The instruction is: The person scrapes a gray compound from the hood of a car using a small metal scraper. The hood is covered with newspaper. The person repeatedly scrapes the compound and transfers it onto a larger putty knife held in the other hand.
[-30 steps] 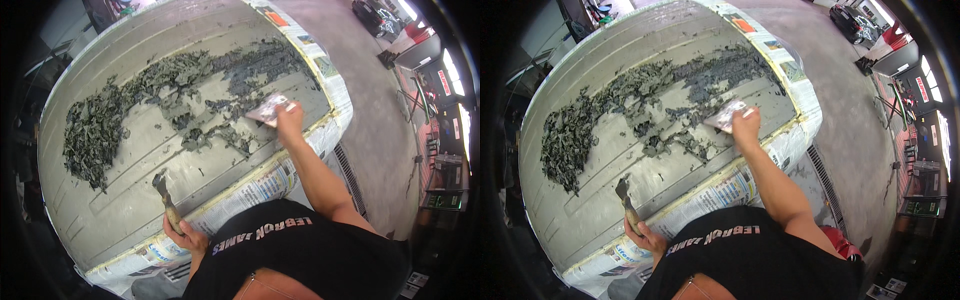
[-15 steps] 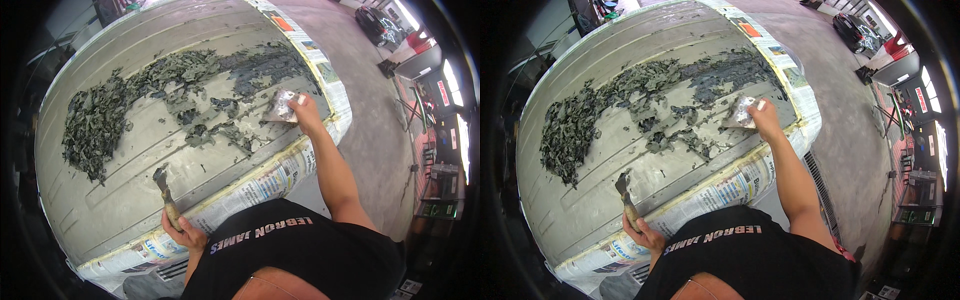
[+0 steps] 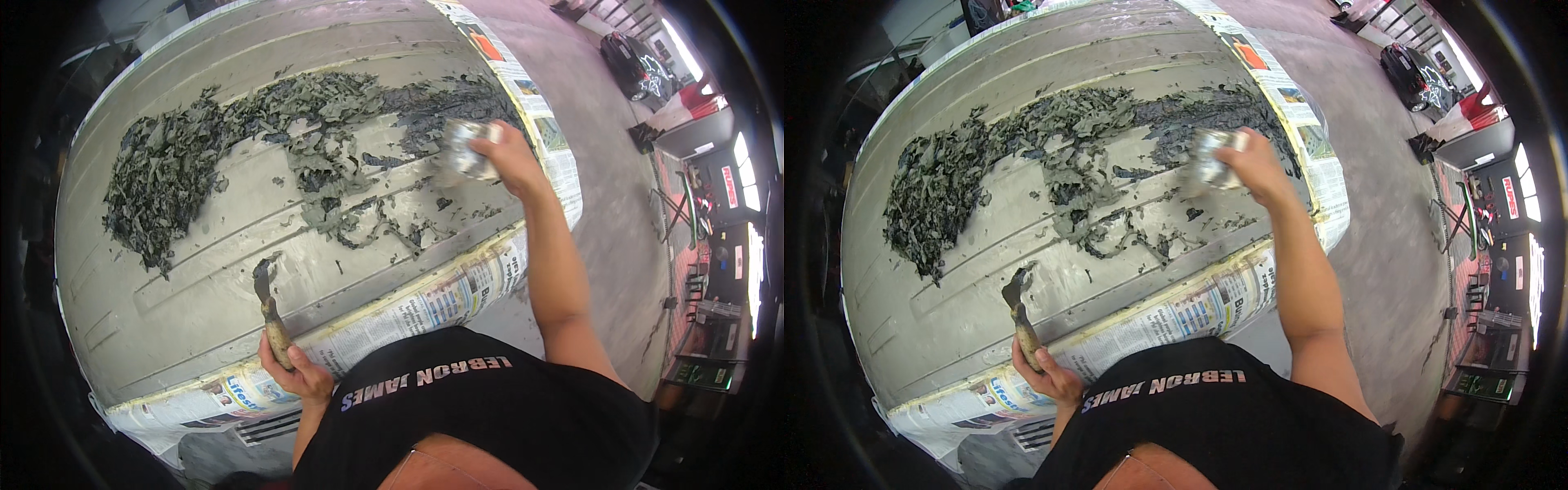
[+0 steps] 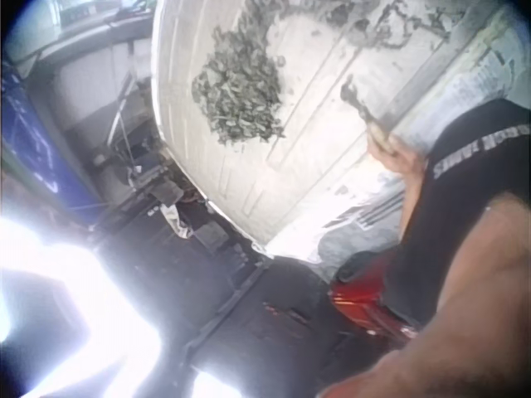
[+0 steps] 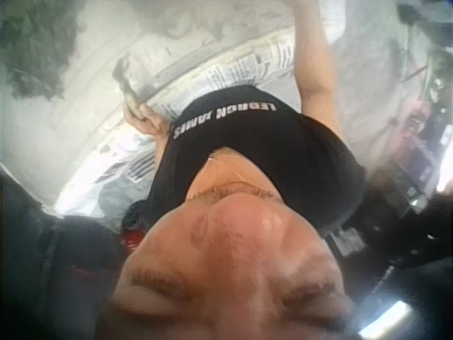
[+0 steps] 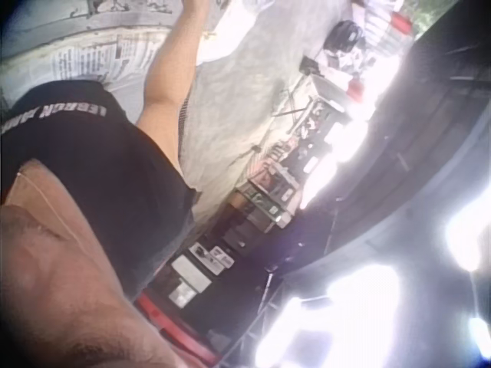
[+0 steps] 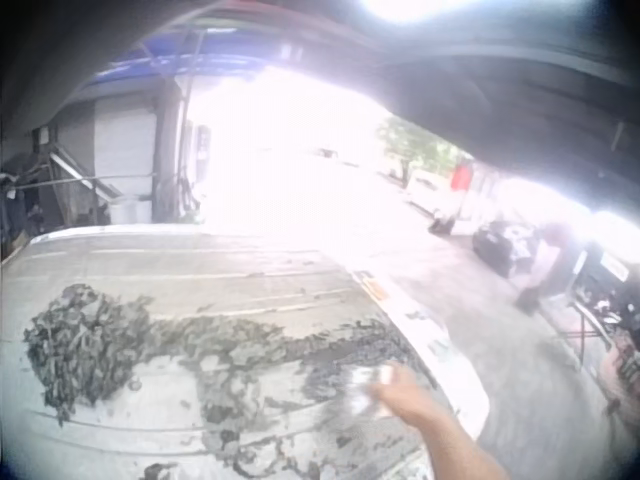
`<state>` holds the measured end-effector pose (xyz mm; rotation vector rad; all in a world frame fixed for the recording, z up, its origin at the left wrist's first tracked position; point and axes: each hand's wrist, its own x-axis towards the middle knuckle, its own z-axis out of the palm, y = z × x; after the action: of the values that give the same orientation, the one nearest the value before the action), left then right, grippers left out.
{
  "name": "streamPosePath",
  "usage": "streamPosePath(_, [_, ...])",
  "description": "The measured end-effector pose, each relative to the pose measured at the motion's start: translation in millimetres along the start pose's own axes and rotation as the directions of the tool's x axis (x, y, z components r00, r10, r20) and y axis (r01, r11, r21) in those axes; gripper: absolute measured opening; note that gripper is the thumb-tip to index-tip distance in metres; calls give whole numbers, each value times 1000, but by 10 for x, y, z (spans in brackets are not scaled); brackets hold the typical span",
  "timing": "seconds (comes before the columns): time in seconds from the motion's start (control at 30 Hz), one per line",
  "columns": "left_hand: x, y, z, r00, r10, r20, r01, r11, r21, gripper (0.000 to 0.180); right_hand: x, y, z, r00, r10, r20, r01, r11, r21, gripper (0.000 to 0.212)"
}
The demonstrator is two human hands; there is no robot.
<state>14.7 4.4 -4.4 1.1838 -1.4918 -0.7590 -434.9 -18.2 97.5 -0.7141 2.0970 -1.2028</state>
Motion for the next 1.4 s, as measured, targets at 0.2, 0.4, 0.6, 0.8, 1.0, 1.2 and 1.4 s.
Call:
streamPosePath(0.2, [5, -46, -46, 997, 36, 67, -40, 998, 57, 49, -73, 739, -94, 999, 32, -38, -26, 987, 158, 27])
streamPosePath(0.4, [26, -46, -23, 998, 13, 68, -14, 1000, 16, 49, -384, 53, 1243, 972, -225, 65, 230, 969, -90, 37])
streamPosePath(0.6, [2, -40, -11, 1000, -6, 15, 6, 1000, -8, 49, -530, 257, 452, 995, -45, -93, 67, 967, 248, 36])
streamPosePath(0.8, [24, 7, -11, 997, -26, 67, 27, 999, -24, 49, -879, 1018, -72, 946, 97, -309, 10, 945, 327, 33])
streamPosePath(1.0, [26, 1, -11, 998, -23, 62, 27, 997, -66, 48, -725, 950, 684, 915, 65, -398, 20, 979, 205, 29])
streamPosePath(1.2, [34, -12, 5, 997, 16, 69, -13, 999, -38, 47, -696, 993, 1057, 804, 24, -594, 154, 957, 247, 40])
streamPosePath(1.4, [12, -64, -48, 998, -19, 53, 21, 999, -41, 47, -735, 892, 1197, 783, 81, -616, 63, 976, 209, 44])
